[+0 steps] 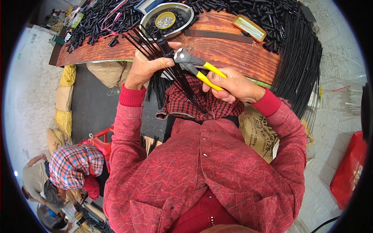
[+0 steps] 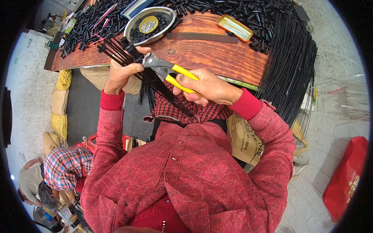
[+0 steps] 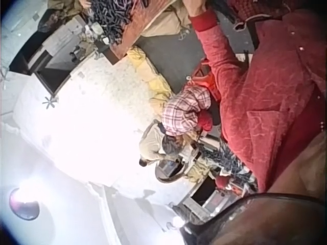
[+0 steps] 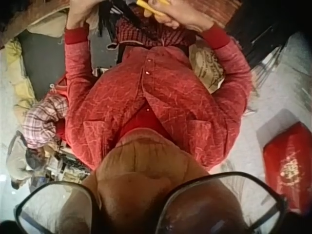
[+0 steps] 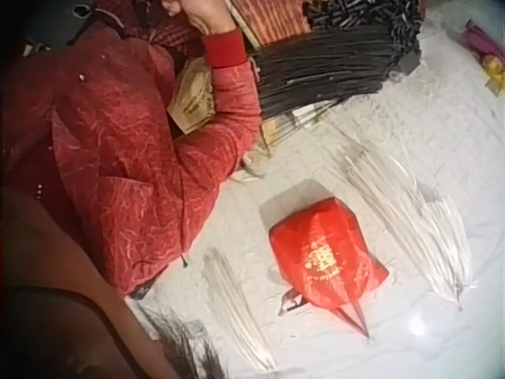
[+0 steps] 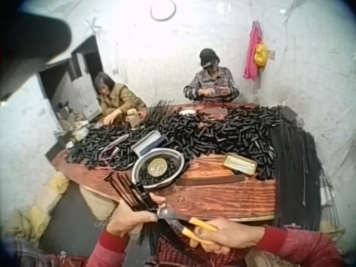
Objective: Assembling and trimming bundles of black plastic strips at a manufacturing workstation.
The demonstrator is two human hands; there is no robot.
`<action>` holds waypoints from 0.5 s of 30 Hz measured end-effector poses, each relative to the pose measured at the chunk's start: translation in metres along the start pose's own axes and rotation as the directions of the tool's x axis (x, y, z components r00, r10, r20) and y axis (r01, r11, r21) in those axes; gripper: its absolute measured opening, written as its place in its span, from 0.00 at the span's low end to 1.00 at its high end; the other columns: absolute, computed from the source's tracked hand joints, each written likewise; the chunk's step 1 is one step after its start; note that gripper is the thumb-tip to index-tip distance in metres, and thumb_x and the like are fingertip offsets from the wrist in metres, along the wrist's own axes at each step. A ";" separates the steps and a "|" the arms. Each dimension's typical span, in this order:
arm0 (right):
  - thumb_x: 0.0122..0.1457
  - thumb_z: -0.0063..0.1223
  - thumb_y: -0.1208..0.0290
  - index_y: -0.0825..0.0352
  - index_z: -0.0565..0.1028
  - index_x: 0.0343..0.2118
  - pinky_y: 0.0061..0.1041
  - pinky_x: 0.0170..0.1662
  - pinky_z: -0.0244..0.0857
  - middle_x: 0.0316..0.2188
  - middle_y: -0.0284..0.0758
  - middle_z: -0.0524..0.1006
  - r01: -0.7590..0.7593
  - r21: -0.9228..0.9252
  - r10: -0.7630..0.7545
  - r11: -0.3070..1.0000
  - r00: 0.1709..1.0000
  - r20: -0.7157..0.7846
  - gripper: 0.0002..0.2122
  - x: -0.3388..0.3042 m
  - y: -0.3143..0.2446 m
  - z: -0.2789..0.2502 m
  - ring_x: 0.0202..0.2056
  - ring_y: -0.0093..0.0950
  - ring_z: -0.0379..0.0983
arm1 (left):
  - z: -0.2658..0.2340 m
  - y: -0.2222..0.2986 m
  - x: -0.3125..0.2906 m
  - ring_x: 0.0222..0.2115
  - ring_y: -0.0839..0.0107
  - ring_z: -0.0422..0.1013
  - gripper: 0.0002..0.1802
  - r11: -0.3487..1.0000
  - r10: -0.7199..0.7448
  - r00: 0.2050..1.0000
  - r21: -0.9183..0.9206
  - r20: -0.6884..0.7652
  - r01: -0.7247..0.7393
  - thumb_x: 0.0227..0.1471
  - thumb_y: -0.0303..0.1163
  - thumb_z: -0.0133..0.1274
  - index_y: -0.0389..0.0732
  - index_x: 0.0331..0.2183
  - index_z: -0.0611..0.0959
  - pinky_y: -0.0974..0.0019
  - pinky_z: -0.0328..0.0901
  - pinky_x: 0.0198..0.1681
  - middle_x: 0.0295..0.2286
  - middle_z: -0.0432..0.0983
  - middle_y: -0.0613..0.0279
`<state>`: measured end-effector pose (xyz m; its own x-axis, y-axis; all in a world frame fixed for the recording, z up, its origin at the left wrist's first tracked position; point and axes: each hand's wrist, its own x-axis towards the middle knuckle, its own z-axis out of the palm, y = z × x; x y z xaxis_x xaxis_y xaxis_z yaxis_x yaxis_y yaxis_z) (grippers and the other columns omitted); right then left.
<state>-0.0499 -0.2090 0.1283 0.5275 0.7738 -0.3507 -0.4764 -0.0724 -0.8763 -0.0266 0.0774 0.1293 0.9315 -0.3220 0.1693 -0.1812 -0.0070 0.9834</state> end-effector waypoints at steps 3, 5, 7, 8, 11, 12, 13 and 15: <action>0.67 0.41 0.49 0.71 0.72 0.40 0.13 0.15 0.49 0.14 0.22 0.60 -0.071 0.245 0.049 0.967 0.994 0.092 0.23 0.000 0.005 -0.007 0.12 0.12 0.52 | -0.002 -0.001 0.000 0.37 0.72 0.75 0.28 0.998 -0.037 0.999 -0.056 0.012 0.037 0.39 0.24 0.64 0.32 0.47 0.80 0.68 0.69 0.45 0.38 0.80 0.59; 0.68 0.40 0.49 0.72 0.72 0.40 0.13 0.16 0.50 0.16 0.23 0.62 0.012 0.212 -0.020 0.977 0.999 0.036 0.24 -0.003 0.004 -0.004 0.13 0.12 0.55 | -0.004 -0.001 0.000 0.36 0.73 0.75 0.28 0.997 -0.043 0.999 -0.068 0.034 0.045 0.39 0.24 0.64 0.32 0.47 0.80 0.69 0.70 0.44 0.36 0.80 0.60; 0.68 0.40 0.50 0.71 0.72 0.39 0.13 0.16 0.52 0.16 0.24 0.64 0.115 0.086 -0.110 0.990 0.992 -0.061 0.23 0.003 0.005 0.001 0.13 0.12 0.56 | -0.003 0.004 0.000 0.36 0.76 0.74 0.27 0.998 -0.053 0.997 -0.013 0.051 0.054 0.42 0.23 0.64 0.35 0.48 0.80 0.71 0.69 0.42 0.35 0.81 0.63; 0.68 0.41 0.50 0.71 0.72 0.39 0.13 0.17 0.53 0.16 0.25 0.66 0.203 -0.053 -0.208 0.978 0.967 -0.145 0.23 0.005 0.006 0.002 0.13 0.12 0.57 | -0.001 0.004 -0.002 0.36 0.76 0.74 0.27 0.998 -0.055 0.997 -0.012 0.054 0.056 0.42 0.23 0.64 0.35 0.48 0.80 0.71 0.69 0.42 0.35 0.81 0.63; 0.64 0.51 0.58 0.71 0.73 0.40 0.12 0.20 0.58 0.20 0.27 0.71 0.226 -0.153 -0.255 0.962 0.945 -0.204 0.17 0.012 -0.003 0.006 0.15 0.13 0.62 | 0.001 0.006 -0.003 0.35 0.76 0.74 0.28 0.999 -0.038 0.999 -0.027 0.031 0.039 0.43 0.24 0.65 0.36 0.49 0.80 0.72 0.69 0.42 0.35 0.80 0.64; 0.62 0.55 0.61 0.71 0.73 0.40 0.12 0.21 0.59 0.21 0.27 0.72 0.221 -0.231 -0.281 0.948 0.920 -0.275 0.15 0.016 -0.005 0.012 0.16 0.13 0.64 | 0.002 0.005 -0.003 0.35 0.76 0.74 0.28 0.999 -0.039 0.999 -0.026 0.035 0.040 0.43 0.24 0.65 0.36 0.49 0.80 0.72 0.69 0.42 0.35 0.80 0.64; 0.58 0.60 0.68 0.70 0.74 0.40 0.12 0.22 0.60 0.23 0.27 0.73 0.293 -0.201 -0.345 0.935 0.884 -0.316 0.12 0.022 -0.003 0.015 0.18 0.12 0.66 | 0.002 0.005 -0.003 0.36 0.77 0.74 0.28 0.999 -0.032 0.999 -0.025 0.022 0.033 0.43 0.24 0.65 0.36 0.49 0.80 0.72 0.69 0.42 0.35 0.80 0.64; 0.58 0.61 0.69 0.70 0.74 0.41 0.13 0.22 0.60 0.23 0.26 0.73 0.348 -0.311 -0.446 0.884 0.828 -0.341 0.12 0.034 0.001 0.015 0.19 0.12 0.66 | 0.004 0.004 -0.002 0.36 0.77 0.74 0.28 0.999 -0.027 1.000 -0.023 0.014 0.027 0.44 0.23 0.65 0.36 0.49 0.80 0.72 0.69 0.42 0.35 0.80 0.64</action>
<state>-0.0429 -0.1732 0.1203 0.8889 0.4580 -0.0124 -0.0189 0.0095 -0.9998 -0.0303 0.0744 0.1331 0.9315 -0.3351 0.1417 -0.1484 0.0057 0.9889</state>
